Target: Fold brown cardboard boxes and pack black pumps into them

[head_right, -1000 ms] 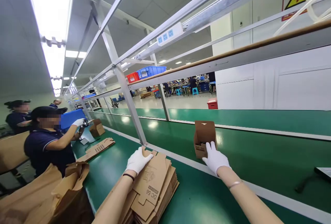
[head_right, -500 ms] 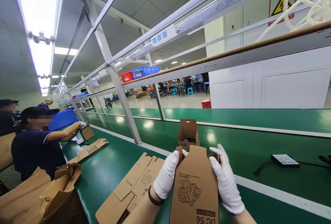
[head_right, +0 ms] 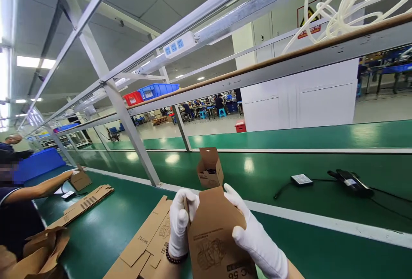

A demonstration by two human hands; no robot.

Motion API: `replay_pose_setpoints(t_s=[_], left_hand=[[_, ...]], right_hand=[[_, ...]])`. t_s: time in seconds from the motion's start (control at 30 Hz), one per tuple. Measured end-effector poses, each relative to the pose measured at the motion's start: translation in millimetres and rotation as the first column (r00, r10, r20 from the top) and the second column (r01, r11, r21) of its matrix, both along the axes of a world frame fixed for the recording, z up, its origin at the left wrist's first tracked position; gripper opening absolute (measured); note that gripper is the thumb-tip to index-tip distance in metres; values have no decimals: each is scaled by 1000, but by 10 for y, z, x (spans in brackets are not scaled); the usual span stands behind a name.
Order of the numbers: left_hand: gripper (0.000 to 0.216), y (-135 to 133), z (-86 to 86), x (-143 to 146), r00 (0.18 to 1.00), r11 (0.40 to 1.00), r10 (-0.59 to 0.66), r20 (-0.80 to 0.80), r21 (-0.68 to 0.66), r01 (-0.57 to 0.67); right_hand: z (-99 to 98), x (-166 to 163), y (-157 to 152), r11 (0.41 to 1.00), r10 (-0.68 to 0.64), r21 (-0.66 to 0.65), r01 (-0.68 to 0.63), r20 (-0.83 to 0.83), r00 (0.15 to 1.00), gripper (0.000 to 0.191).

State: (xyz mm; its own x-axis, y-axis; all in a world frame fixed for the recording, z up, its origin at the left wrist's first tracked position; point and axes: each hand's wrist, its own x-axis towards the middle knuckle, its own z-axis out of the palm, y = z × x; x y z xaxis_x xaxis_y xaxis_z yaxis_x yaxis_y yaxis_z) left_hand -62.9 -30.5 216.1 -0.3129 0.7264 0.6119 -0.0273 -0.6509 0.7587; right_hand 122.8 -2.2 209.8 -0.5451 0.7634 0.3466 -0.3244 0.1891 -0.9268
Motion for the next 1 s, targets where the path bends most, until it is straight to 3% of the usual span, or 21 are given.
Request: replay_pose_setpoints(t_s=[0.07, 0.17, 0.27, 0.37, 0.43, 0.53, 0.63, 0.73, 1.0], left_hand=[[52, -13, 66, 30, 1000, 999, 28, -8, 28, -27], [47, -62, 107, 138, 991, 992, 105, -81, -59, -109], [56, -119, 56, 227, 985, 988, -11, -171, -152, -15], [55, -150, -8, 258, 980, 988, -71, -185, -149, 44], [42, -165, -22, 259, 968, 996, -33, -247, -85, 13], [22, -210, -11, 249, 927, 996, 91, -364, 21, -89], [28, -266, -8, 230, 862, 987, 159, -482, 60, -148], [22, -279, -25, 206, 832, 981, 193, -520, 104, -162], [36, -279, -67, 245, 880, 979, 203, -429, 78, -188]], right_hand=[[13, -19, -10, 1000, -16, -4, 16, -8, 1000, 73], [-78, -25, 73, 965, -246, 80, 251, -70, 967, 45], [-188, 22, 168, 828, -417, 334, 450, -168, 893, 30], [-207, 75, 140, 646, -461, 579, 498, -225, 859, 25], [-174, 85, 55, 553, -514, 648, 524, -230, 826, 23], [-124, 84, -71, 480, -595, 677, 558, -216, 774, 16], [-115, 98, -105, 412, -616, 749, 519, -191, 764, 31], [-129, 105, -83, 385, -605, 776, 500, -198, 771, 25], [-118, 93, -97, 392, -599, 776, 494, -192, 777, 14]])
